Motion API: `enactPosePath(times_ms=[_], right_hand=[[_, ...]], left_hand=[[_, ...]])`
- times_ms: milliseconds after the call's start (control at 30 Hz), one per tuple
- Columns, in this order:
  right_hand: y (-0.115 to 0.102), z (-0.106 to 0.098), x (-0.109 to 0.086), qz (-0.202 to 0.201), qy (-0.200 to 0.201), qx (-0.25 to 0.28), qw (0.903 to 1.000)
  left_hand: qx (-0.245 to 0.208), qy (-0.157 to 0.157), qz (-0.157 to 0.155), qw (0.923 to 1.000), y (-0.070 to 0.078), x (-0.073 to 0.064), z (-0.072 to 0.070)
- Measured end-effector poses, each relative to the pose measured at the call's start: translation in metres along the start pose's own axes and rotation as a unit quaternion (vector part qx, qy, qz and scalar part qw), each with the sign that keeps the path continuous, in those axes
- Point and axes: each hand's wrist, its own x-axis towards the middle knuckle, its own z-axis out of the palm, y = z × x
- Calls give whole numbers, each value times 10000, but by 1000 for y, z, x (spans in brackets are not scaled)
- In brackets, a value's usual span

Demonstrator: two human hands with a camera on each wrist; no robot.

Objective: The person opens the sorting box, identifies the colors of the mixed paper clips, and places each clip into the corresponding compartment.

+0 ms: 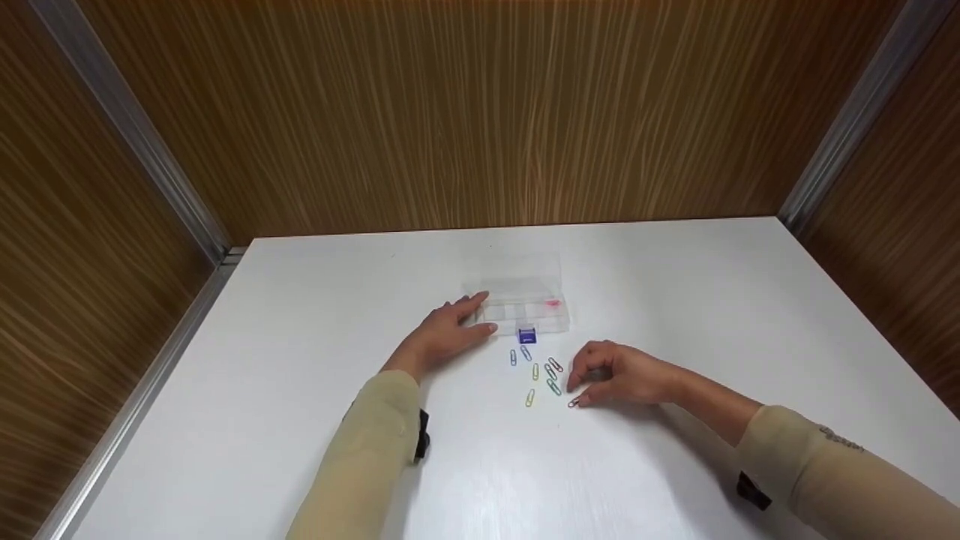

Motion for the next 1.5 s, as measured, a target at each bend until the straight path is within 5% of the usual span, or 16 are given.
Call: enactPosePath(times_ms=[1500], right_hand=[[-2,4,-2,-182,157,-370,9990]], left_hand=[[72,-11,119,9999,-2,1,0]])
